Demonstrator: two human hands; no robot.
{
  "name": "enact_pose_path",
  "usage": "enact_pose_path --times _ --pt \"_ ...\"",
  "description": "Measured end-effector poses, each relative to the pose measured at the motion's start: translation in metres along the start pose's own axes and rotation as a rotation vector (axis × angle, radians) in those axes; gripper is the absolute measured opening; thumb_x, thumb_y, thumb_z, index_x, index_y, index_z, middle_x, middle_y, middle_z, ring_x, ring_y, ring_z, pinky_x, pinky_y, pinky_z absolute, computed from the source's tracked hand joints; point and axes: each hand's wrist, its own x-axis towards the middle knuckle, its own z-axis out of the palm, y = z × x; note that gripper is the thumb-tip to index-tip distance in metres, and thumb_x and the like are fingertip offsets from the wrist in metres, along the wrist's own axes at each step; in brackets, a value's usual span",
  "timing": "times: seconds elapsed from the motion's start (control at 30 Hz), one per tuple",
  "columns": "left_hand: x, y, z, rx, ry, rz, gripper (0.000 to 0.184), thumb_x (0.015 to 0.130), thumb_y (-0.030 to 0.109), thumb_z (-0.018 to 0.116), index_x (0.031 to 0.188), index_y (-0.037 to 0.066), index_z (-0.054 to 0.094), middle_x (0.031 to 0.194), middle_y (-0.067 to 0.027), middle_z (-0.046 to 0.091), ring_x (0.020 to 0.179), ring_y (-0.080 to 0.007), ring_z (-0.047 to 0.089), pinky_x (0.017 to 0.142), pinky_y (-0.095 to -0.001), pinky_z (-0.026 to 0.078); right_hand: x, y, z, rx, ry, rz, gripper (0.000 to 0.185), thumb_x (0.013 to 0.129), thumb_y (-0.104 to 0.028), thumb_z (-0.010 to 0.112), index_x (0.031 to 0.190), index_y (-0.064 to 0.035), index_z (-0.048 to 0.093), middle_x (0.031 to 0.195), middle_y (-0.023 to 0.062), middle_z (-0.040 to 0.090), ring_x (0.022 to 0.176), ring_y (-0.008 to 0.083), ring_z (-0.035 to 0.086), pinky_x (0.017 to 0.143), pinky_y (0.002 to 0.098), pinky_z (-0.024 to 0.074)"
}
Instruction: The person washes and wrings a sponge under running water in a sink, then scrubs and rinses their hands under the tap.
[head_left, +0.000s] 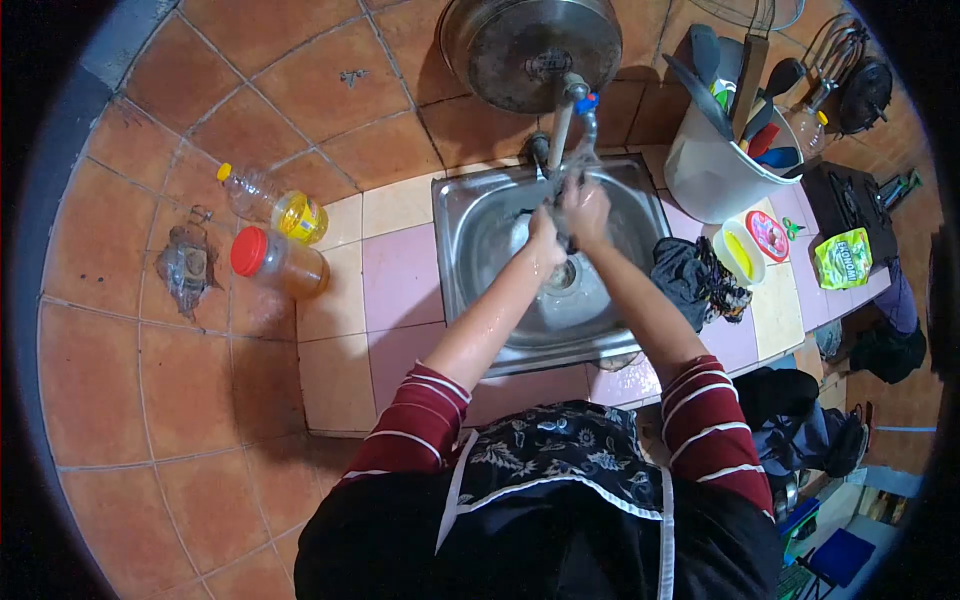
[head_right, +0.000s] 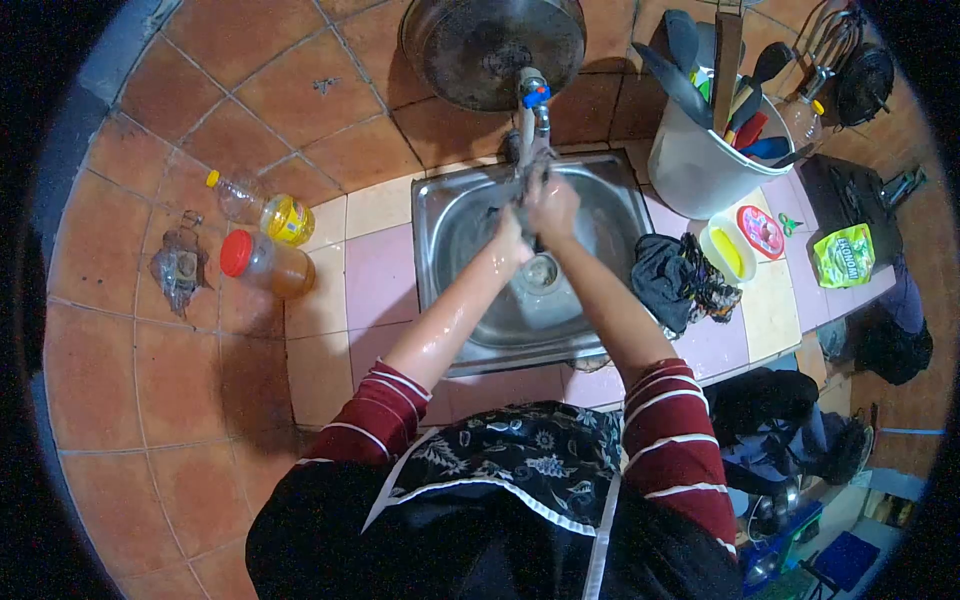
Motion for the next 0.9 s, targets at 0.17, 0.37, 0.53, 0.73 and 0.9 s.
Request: enact_pose_path --times 0.17,0.37,0.53,0.73,0.9 --pt "-0.029 0.02 0.01 0.11 -0.16 -0.063 0.057 0.087 0.052 0.028 0.12 0.009 0.046 0.118 -0.0126 0.051 0.108 -0.0287 0.049 0.095 -0.0454 0.035 0.022 0.009 -0.01 -0.027 -0.198 0.103 0.035 0.082 -0.033 0.049 0.107 -0.0082 0.047 0.085 0.0204 0.06 0.079 0.0349 0.058 0.072 0.0437 0.0428" --pt "-0.032 0.026 -0.022 -0.182 -0.125 -0.212 0.076 0.083 0.064 0.022 0.128 0.004 0.032 0.128 -0.0156 0.04 0.119 -0.0343 0.038 0.099 -0.0544 0.026 0.037 -0.019 -0.052 0.708 -0.78 0.394 0.031 0.076 -0.012 0.062 0.102 -0.0003 0.05 0.091 0.0023 0.055 0.088 0.0139 0.051 0.079 0.0275 0.0403" --pt "-0.037 0.028 -0.009 -0.372 -0.433 -0.316 0.075 0.083 0.062 0.025 0.132 0.004 0.022 0.133 -0.0182 0.031 0.12 -0.0397 0.032 0.095 -0.0578 0.032 0.035 -0.033 -0.071 0.723 -0.979 0.071 0.029 0.071 -0.001 0.065 0.098 -0.0041 0.054 0.09 0.0014 0.055 0.086 0.013 0.052 0.08 0.0264 0.0412" --pt "-0.011 0.045 -0.004 -0.016 -0.648 -0.155 0.048 0.077 0.05 0.057 0.093 0.005 0.056 0.093 -0.0108 0.059 0.084 -0.0227 0.058 0.07 -0.0345 0.053 0.02 -0.046 -0.092 0.822 -1.071 -0.043 0.032 0.066 0.007 0.067 0.093 -0.0046 0.056 0.089 0.0019 0.059 0.084 0.0126 0.056 0.079 0.0267 0.045" --pt "-0.025 0.052 0.004 0.099 -0.616 -0.215 0.054 0.071 0.057 0.059 0.096 0.009 0.055 0.091 -0.0094 0.058 0.075 -0.0204 0.058 0.061 -0.0322 0.051 0.036 -0.04 -0.105 0.746 -0.963 -0.034 0.032 0.07 0.0 0.068 0.098 -0.0045 0.054 0.099 0.0037 0.055 0.092 0.0111 0.051 0.076 0.0258 0.0447"
